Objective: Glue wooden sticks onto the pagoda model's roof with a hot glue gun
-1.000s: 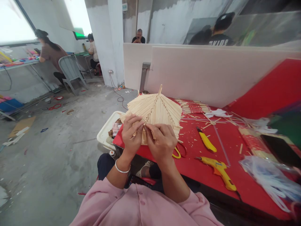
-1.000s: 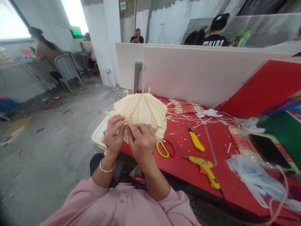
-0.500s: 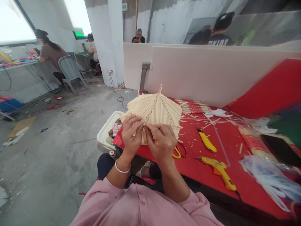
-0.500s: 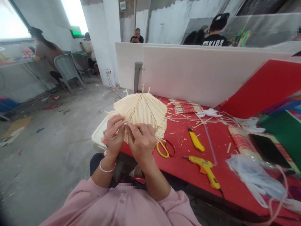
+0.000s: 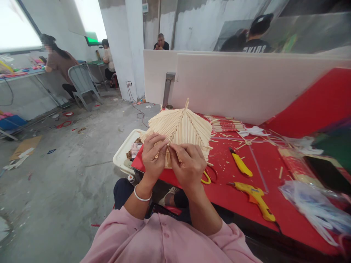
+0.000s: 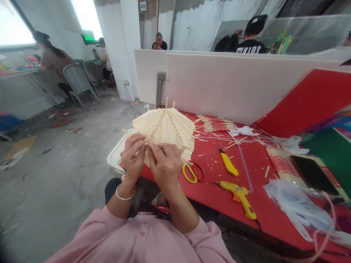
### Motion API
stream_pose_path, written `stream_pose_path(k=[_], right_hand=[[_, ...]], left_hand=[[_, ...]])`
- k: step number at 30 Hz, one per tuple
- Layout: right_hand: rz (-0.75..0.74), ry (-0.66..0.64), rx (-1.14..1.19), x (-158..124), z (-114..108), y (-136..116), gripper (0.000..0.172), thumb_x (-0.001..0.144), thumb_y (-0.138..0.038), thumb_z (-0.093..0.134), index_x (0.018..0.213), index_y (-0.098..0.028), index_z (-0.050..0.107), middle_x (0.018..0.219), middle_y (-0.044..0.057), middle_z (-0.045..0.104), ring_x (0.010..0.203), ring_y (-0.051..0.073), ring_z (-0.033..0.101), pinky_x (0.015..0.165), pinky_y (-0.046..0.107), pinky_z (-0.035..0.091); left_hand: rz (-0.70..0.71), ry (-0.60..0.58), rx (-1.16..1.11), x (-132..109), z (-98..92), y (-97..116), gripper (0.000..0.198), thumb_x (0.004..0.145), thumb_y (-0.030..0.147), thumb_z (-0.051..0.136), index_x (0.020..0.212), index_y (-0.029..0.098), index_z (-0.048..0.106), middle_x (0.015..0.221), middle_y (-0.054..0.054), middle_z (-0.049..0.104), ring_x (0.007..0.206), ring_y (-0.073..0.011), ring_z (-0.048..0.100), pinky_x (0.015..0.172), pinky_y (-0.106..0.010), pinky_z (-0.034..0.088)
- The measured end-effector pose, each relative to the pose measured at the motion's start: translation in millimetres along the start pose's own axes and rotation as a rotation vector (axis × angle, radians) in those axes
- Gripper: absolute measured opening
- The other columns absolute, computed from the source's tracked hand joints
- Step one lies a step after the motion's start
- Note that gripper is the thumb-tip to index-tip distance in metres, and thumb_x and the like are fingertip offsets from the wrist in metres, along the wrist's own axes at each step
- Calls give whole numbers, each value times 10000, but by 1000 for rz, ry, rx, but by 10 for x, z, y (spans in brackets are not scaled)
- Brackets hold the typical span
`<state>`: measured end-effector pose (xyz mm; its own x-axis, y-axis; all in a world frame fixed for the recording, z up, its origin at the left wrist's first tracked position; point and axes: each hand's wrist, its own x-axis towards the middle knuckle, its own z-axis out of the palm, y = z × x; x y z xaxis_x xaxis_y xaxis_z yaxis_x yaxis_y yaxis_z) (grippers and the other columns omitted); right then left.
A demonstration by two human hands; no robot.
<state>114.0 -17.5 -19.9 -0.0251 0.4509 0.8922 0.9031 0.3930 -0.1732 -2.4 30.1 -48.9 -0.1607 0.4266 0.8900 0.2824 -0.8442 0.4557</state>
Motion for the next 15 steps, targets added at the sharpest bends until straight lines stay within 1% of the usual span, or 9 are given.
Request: stream_pose_path(k=[9,15], right_hand=[[6,-13,3,-7,1,8,118,932,-202,671,1025,-215,743,822,37,687,776,159,586,714,311,445],[-13,-7,6,4,-7,0,111,928,-197,679,1022,-200,737,813,38,684,770,160,575,710,306,440]], left_hand=[[8,-6,-10,-2,1,0,173,949,115,648,1049,228,732,1093,-38,729,1131,-191,652,1033,-462,553],[-3,-2,7,-2,0,4,138,962,151,642,1031,226,735,1083,-40,732,1126,-190,655,1021,-461,563]])
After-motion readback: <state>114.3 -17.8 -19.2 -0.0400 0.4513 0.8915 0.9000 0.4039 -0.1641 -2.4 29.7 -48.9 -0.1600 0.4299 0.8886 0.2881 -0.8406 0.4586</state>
